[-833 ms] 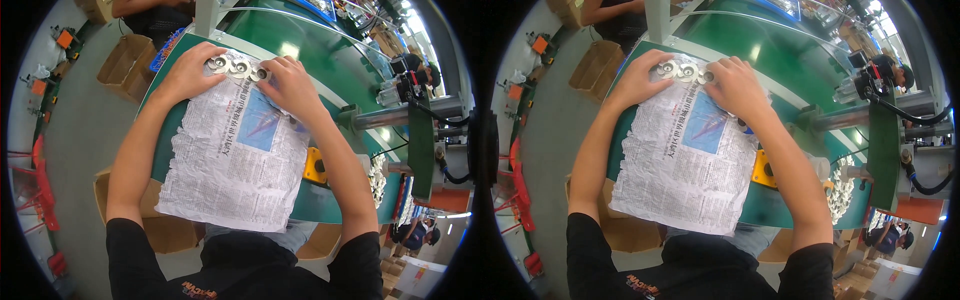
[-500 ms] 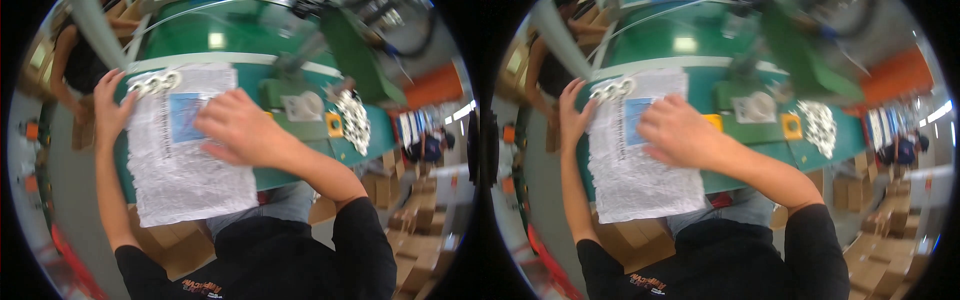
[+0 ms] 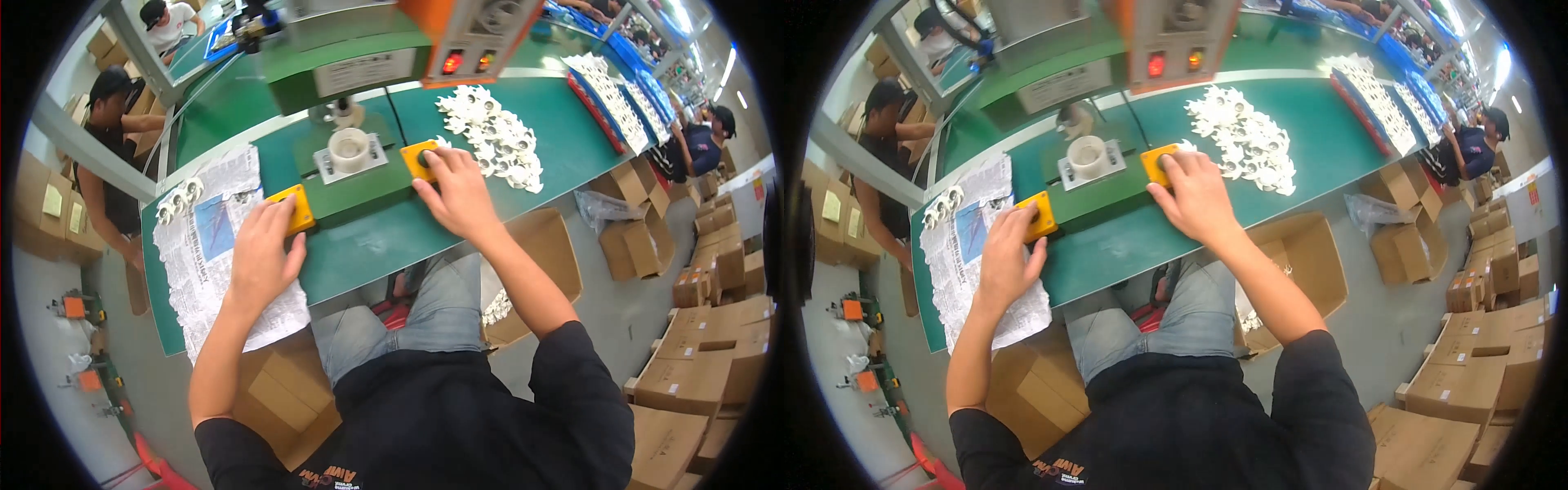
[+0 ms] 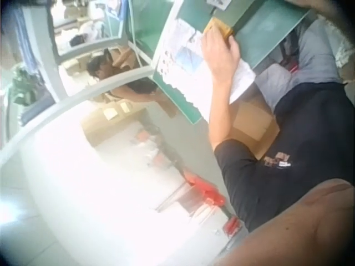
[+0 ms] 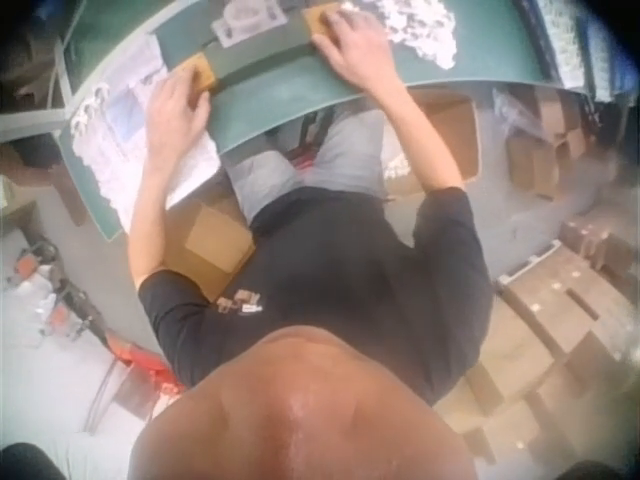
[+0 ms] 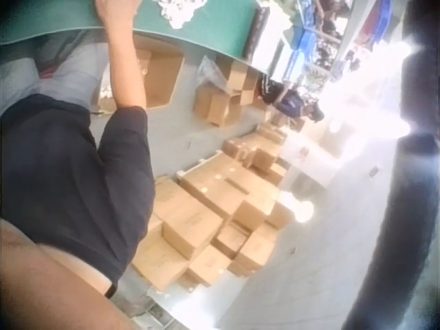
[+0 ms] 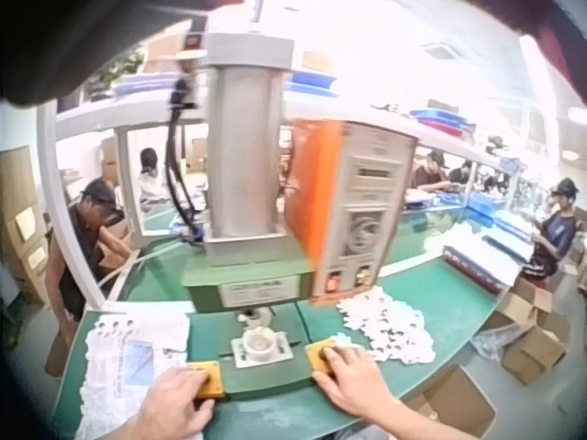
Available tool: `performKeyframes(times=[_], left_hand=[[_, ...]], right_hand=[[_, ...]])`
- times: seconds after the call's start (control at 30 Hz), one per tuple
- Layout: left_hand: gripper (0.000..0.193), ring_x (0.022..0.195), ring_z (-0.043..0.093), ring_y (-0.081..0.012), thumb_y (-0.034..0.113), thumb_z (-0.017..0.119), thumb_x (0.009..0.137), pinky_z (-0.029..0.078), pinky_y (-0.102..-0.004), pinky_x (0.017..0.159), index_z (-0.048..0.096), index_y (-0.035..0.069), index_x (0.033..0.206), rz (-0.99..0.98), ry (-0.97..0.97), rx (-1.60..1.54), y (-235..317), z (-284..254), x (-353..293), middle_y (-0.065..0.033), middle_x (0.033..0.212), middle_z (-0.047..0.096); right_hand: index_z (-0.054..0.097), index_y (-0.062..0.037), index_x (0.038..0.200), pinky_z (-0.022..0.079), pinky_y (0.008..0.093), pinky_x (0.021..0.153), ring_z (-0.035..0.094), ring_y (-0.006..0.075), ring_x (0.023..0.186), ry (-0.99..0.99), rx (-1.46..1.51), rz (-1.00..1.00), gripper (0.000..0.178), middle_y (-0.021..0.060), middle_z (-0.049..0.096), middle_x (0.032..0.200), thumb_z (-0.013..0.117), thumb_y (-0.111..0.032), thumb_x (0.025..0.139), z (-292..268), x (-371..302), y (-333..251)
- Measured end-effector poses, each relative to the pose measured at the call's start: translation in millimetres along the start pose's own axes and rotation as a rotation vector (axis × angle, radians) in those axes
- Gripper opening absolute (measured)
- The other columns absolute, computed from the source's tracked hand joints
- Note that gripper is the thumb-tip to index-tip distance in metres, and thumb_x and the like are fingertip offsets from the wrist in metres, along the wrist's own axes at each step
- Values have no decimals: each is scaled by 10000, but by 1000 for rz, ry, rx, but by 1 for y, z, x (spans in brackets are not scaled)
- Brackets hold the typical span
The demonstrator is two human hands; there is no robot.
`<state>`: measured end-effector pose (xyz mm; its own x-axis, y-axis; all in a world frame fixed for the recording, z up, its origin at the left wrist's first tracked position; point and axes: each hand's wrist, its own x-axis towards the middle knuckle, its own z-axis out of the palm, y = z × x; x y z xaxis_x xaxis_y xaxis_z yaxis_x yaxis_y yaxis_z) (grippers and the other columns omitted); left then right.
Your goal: Assembling small white circular components using a press machine on a factory assembly line.
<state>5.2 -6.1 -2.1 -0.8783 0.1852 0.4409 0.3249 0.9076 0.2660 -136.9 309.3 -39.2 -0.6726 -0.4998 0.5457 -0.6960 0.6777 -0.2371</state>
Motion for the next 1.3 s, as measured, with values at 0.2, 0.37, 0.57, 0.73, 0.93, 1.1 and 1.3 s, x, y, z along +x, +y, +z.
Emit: performKeyframes(times=[0.2,0.37,0.57,0.73,0.93,1.1,1.3], left_hand=[[546,1043,609,-379,-3,720,795,521,-455,952,626,-51,1331,-105,70,111,8,13,-5,-178,1134,733],[514,1015,610,-384,6,727,793,521,-452,929,644,-49,1297,-77,27,185,23,6,9,-176,1102,735],[415,1001,608,-352,24,727,832,510,-442,942,685,-45,1239,-147,0,99,21,2,18,-157,1069,754],[373,1017,630,-342,132,747,867,520,-435,938,716,-6,1212,-191,-23,79,18,-11,26,-134,1058,766],[410,1054,652,-263,173,737,911,543,-380,846,698,24,1291,-271,-23,-87,18,-9,47,-96,1149,765],[457,1022,653,-242,221,779,887,538,-368,844,685,18,1285,-267,162,-229,21,7,88,-104,1196,741],[513,972,669,-230,306,856,815,536,-350,824,713,6,1206,-340,197,-374,29,19,139,-116,1127,743]], right_hand=[[701,-54,1132,468,459,949,592,337,1120,92,-47,-82,362,121,635,1132,750,-350,930,-1,6,14],[732,-51,1106,471,470,981,600,356,1147,-3,103,-154,277,132,670,1142,725,-284,956,-15,10,43],[741,-61,1098,497,435,951,632,307,1099,27,9,-104,267,90,699,1147,651,-12,851,-6,20,105],[707,-97,1102,500,427,955,634,286,1096,-219,-85,-270,231,78,690,1114,683,-99,872,12,34,107],[714,-75,918,531,430,829,686,303,872,-60,-197,-183,101,116,717,827,674,-167,921,24,37,120],[722,2,958,552,452,752,702,362,839,222,103,92,175,176,735,834,685,-169,974,8,53,96],[715,32,1040,553,306,753,708,134,808,114,770,538,186,90,769,892,686,-149,1009,-2,71,35]])
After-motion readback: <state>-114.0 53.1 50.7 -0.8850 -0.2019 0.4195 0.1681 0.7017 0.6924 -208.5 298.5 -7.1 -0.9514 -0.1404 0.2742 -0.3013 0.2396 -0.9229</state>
